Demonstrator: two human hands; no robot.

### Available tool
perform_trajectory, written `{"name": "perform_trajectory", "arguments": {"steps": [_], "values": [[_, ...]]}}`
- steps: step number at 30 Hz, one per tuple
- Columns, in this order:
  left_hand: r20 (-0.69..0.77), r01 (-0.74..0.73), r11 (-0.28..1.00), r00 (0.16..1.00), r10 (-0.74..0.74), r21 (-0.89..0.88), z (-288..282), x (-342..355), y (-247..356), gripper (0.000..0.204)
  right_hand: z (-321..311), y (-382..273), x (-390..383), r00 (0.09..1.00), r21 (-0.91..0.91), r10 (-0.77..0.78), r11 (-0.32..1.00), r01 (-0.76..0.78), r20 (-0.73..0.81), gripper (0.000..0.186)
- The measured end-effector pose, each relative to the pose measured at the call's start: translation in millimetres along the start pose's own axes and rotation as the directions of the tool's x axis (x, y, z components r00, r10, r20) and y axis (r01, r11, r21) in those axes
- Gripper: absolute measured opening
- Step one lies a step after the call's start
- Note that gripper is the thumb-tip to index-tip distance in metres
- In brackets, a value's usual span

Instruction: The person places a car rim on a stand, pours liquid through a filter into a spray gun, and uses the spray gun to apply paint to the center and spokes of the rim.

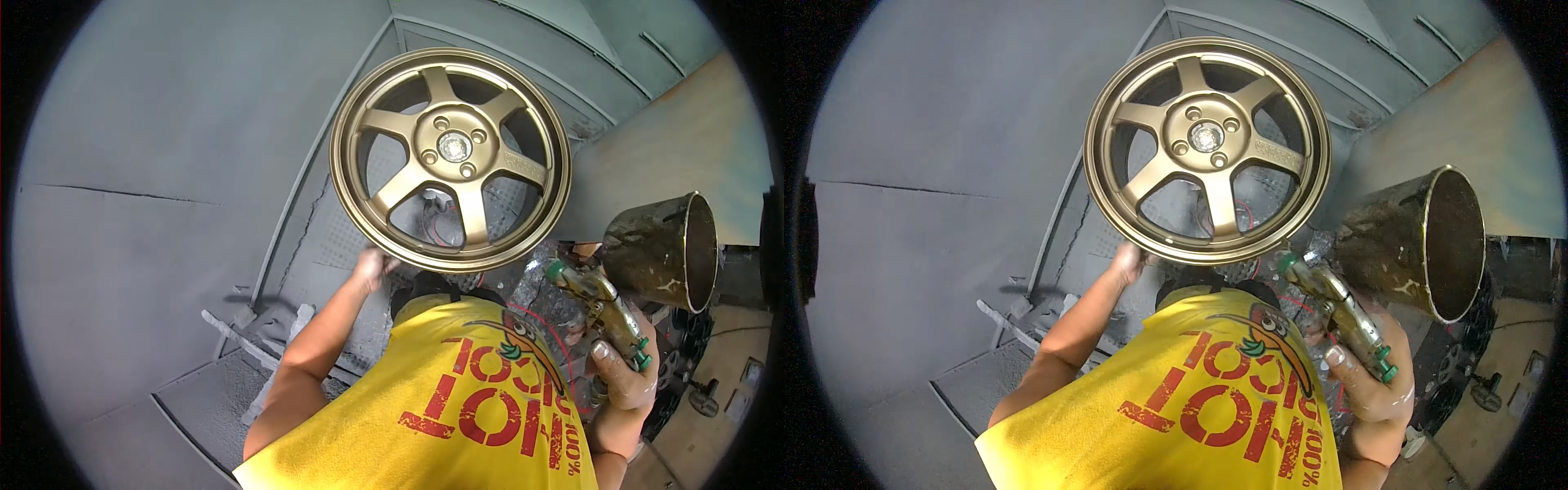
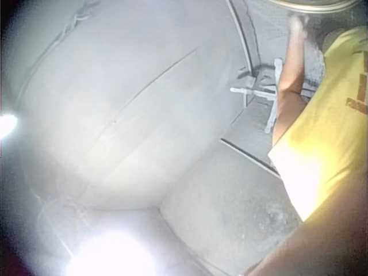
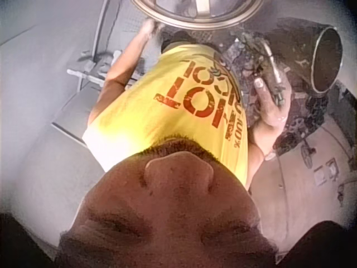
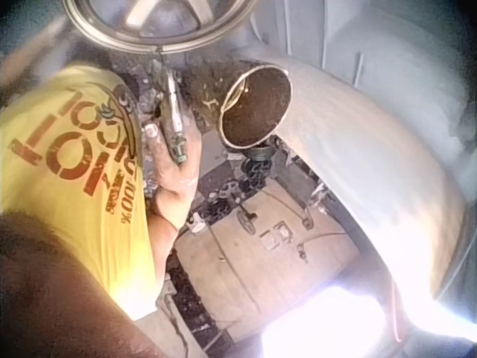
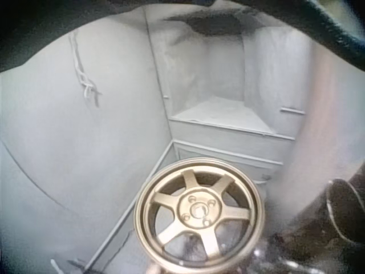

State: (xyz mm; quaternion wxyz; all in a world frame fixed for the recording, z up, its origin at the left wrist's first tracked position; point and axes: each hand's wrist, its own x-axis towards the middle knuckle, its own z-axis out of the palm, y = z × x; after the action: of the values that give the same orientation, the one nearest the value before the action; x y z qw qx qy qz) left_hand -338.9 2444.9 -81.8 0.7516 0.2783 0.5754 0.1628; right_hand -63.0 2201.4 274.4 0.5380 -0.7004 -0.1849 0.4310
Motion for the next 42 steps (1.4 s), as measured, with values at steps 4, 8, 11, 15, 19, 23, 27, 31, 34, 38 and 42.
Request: {"name": "perform_trajectory", "arguments": {"steps": [4, 8, 11, 15, 19, 23, 27, 31, 34, 38, 42], "values": [[0.020, -0.090, 0.993, 0.996, 0.091, -0.083, -14.8, 17.6, 1.5, 0.019, -0.3, 10.9, -2.9, 0.993, -0.055, -0.119, 0.991, 0.119, 0.006, 0.055], [0.065, 0.032, 0.991, 0.998, -0.024, -0.131, 30.4, -21.9, -9.1, 0.024, -4.7, 22.5, -10.0, 0.965, -0.131, -0.219, 0.971, 0.200, -0.148, 0.054], [0.138, 0.140, 0.983, 0.983, -0.122, -0.122, 52.4, -39.4, -31.5, 0.027, -12.5, 21.1, -19.3, 0.971, -0.152, -0.152, 0.980, 0.125, -0.184, 0.053], [0.284, 0.244, 0.970, 0.931, -0.228, -0.023, 68.6, -30.4, -64.1, 0.028, -20.5, 16.5, -18.6, 0.992, -0.128, -0.079, 0.990, 0.066, -0.099, 0.050], [0.564, 0.017, 0.959, 0.806, -0.180, 0.281, 69.7, -32.4, -83.1, 0.041, -15.7, 15.4, -23.8, 0.995, -0.129, -0.097, 0.987, 0.096, -0.004, 0.045], [0.777, -0.319, 0.760, 0.515, -0.361, 0.565, 77.3, -36.2, -75.9, 0.040, -4.1, 13.8, -19.6, 0.985, -0.084, -0.154, 0.985, 0.148, -0.073, 0.044], [0.675, -0.467, 0.501, 0.616, -0.407, 0.728, 58.1, -52.7, -50.5, 0.043, -7.1, 18.1, -18.8, 0.962, -0.066, -0.190, 0.981, 0.180, -0.194, 0.049], [0.425, -0.173, 0.801, 0.899, -0.110, 0.573, 28.7, -23.1, -84.5, 0.038, -13.4, 14.1, -25.8, 0.980, -0.067, -0.104, 0.993, 0.094, -0.169, 0.052], [0.102, 0.097, 0.962, 0.992, -0.073, -0.254, 37.8, -16.4, -76.5, 0.026, -11.4, 7.3, -31.5, 0.997, -0.028, 0.000, 1.000, -0.003, -0.082, 0.054], [-0.037, -0.043, 0.906, 0.999, 0.030, -0.421, 50.6, -17.1, -64.8, 0.025, -8.5, 14.5, -27.0, 0.997, -0.067, -0.064, 0.996, 0.066, 0.031, 0.054], [-0.055, -0.016, 0.921, 0.998, -0.006, -0.388, 65.0, -32.5, -68.3, 0.023, -1.6, 9.9, -24.0, 0.984, -0.053, -0.118, 0.992, 0.112, -0.133, 0.057]]}}
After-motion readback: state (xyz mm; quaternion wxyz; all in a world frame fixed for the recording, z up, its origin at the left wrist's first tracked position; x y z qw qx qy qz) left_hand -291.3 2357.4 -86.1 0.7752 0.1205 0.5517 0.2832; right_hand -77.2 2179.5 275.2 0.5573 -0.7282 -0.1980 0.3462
